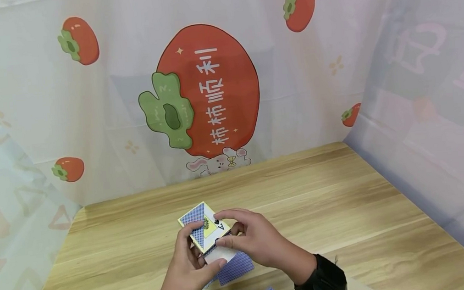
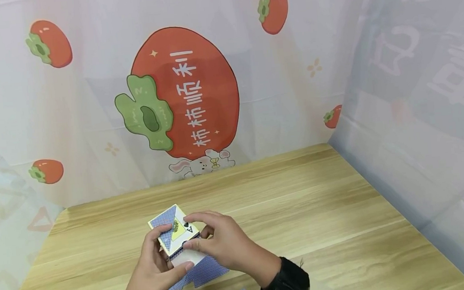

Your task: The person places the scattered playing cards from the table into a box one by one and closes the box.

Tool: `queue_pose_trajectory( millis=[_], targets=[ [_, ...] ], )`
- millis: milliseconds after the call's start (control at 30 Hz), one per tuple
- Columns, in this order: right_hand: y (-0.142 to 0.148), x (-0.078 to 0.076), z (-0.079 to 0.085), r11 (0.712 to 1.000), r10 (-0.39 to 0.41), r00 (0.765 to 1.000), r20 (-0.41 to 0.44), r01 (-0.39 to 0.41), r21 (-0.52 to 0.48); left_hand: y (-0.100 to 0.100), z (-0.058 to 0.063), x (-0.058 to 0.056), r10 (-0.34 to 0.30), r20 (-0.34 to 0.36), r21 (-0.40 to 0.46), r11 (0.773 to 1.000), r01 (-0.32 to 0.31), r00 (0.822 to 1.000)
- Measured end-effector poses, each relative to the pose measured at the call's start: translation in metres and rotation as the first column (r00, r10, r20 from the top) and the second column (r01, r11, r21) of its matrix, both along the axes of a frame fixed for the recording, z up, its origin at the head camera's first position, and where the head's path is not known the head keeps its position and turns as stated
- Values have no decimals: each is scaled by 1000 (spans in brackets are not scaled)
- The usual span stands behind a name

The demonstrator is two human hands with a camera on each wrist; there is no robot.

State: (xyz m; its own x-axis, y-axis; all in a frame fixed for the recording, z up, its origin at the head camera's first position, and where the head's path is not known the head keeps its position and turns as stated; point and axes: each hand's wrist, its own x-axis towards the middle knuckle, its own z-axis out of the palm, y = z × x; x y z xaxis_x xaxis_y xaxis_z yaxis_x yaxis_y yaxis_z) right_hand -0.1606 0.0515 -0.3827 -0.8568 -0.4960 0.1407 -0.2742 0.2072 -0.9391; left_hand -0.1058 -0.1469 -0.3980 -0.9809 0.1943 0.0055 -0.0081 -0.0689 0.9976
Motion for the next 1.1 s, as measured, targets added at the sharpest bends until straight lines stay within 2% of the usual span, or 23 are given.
queue_pose_trajectory(
  millis=[67,200,333,467,567,700,800,900,1000,1100],
  targets=[
    [0,0,0,1000,3,1000,-13,-3,5,-1,-1,-1,22,5,-29,999,-22,1000],
    [1,-2,-1,1000,30,999,-32,-30,8,-3,-2,-1,47,-12,24,999,-47,999],
    [3,-4,-2,1000,19,999,-51,-19,8,-4,-2,-2,27,-15,61,998,-26,1000],
    [4,-4,-1,1000,-9,998,-58,9,3,-6,0,-3,15,8,-37,999,-15,1000],
    [5,-3,1,1000,-7,998,-59,6,-8,-6,1,-2,33,17,-108,994,-31,999],
    [5,-4,0,1000,9,996,-92,-9,2,-5,2,-2,42,46,-37,999,-40,998],
    [4,-4,-3,1000,3,989,-146,1,30,-3,2,-1,6,41,48,999,-8,999],
    [3,-5,-5,998,-15,980,-200,26,49,-2,0,-1,-15,25,91,996,12,1000],
    [2,-5,-7,998,-28,974,-224,40,49,-1,-1,-2,0,31,108,994,-4,1000],
    [2,-5,-6,999,-27,973,-229,37,40,-1,-2,-2,39,19,77,996,-40,999]
  ],
)
